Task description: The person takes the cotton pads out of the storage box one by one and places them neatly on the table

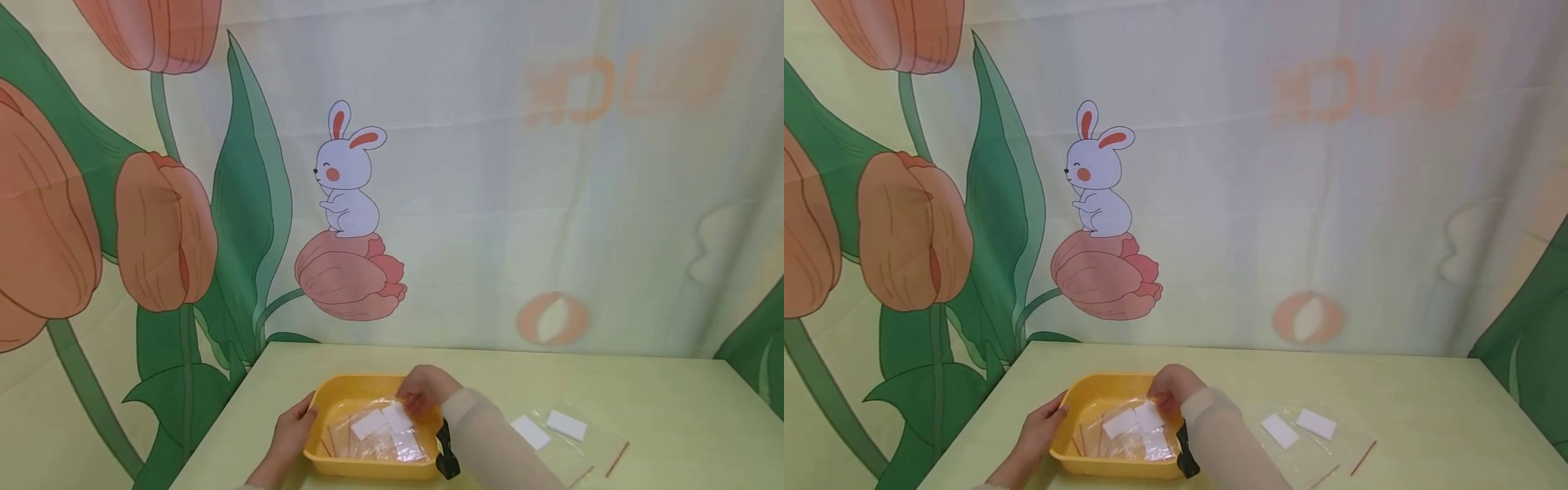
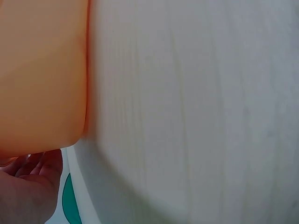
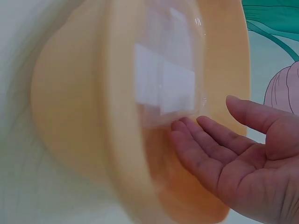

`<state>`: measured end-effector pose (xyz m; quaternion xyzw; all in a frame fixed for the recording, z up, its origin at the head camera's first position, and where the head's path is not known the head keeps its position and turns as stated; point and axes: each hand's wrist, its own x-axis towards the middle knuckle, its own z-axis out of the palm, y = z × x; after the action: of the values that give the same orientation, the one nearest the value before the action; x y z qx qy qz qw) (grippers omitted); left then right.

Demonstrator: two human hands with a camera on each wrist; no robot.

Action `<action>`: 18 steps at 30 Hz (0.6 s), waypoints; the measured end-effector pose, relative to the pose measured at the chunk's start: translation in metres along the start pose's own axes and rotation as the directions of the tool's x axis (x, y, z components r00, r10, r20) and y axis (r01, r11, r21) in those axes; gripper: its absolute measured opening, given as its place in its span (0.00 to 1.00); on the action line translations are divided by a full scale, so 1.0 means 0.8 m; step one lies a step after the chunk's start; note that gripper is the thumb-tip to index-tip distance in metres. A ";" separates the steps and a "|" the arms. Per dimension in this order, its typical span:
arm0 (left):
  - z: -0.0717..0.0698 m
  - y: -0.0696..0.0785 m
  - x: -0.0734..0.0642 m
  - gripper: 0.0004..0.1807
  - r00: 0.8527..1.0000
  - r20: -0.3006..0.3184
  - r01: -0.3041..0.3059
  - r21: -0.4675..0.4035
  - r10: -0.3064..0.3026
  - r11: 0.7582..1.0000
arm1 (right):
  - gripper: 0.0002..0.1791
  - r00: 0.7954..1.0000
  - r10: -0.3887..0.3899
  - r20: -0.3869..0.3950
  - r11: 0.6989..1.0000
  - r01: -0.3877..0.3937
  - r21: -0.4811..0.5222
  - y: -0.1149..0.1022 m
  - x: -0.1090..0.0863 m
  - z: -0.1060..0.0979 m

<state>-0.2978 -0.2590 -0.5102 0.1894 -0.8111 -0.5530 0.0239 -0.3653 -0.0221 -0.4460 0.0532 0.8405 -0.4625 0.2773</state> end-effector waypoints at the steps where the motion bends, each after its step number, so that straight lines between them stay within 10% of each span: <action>1: 0.000 0.000 0.000 0.26 1.000 -0.001 0.002 0.000 -0.002 1.000 | 0.09 1.000 0.000 0.002 1.000 0.000 0.004 0.001 0.000 0.001; 18: -0.002 0.006 0.000 0.26 1.000 0.013 0.028 0.018 -0.028 0.999 | 0.07 0.999 -0.017 0.034 1.000 0.016 0.006 0.002 0.000 0.014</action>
<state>-0.2988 -0.2590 -0.5047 0.1973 -0.8134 -0.5472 0.0088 -0.3603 -0.0308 -0.4519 0.0391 0.8347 -0.4680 0.2877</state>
